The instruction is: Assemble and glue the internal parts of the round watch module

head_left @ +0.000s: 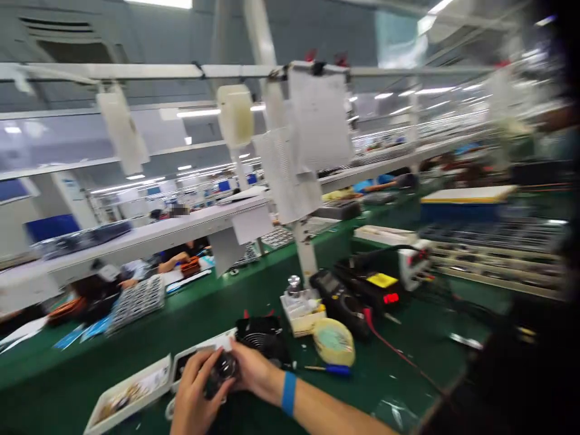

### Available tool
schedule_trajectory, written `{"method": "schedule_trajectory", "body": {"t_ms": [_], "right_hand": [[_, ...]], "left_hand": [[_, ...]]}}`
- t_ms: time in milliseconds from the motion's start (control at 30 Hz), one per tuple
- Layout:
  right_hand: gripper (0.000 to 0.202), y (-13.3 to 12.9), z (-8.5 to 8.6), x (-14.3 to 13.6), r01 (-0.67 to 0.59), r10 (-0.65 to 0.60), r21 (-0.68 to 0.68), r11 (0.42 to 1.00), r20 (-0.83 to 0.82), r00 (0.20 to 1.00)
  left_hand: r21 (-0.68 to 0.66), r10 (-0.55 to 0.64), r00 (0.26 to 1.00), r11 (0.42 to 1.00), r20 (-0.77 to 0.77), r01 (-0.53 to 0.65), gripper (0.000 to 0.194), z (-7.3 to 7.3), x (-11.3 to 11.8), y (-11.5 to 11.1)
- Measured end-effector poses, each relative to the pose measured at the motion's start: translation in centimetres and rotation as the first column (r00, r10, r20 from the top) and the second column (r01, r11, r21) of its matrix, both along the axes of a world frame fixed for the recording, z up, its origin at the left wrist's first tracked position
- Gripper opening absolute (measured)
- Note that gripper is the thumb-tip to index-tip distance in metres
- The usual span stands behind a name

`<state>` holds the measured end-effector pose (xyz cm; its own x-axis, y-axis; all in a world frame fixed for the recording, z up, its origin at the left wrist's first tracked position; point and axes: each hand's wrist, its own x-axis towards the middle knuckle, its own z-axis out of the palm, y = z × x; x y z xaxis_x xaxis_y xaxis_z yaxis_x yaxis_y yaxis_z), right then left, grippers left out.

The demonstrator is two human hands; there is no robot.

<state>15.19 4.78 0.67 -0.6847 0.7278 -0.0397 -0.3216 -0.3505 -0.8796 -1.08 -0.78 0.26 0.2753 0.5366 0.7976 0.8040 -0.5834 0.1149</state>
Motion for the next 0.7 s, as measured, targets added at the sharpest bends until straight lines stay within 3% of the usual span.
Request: {"method": "schedule_trajectory", "body": {"t_ms": [167, 267, 400, 700], "right_hand": [[0.062, 0.3, -1.0, 0.7, -0.078, 0.074, -0.063, 0.995, -0.061, 0.995], [0.051, 0.3, -0.9, 0.9, -0.080, 0.070, -0.121, 0.989, -0.084, 0.994], [0.036, 0.4, -0.8, 0.7, -0.050, 0.037, -0.149, 0.988, -0.090, 0.995], [0.041, 1.5, -2.5, 0.3, -0.030, 0.031, -0.185, 0.982, 0.003, 1.000]], "left_hand": [[-0.220, 0.067, 0.989, 0.975, 0.128, -0.038, 0.056, 1.0, 0.7, -0.5], [-0.304, 0.075, 0.981, 0.953, 0.177, -0.018, 0.069, 1.1, 1.1, -0.5], [-0.306, 0.043, 0.971, 0.952, 0.233, 0.032, 0.074, 0.9, 0.9, -0.6], [-0.266, -0.007, 0.987, 0.963, 0.158, 0.049, 0.067, 0.3, -0.1, 0.1]]}}
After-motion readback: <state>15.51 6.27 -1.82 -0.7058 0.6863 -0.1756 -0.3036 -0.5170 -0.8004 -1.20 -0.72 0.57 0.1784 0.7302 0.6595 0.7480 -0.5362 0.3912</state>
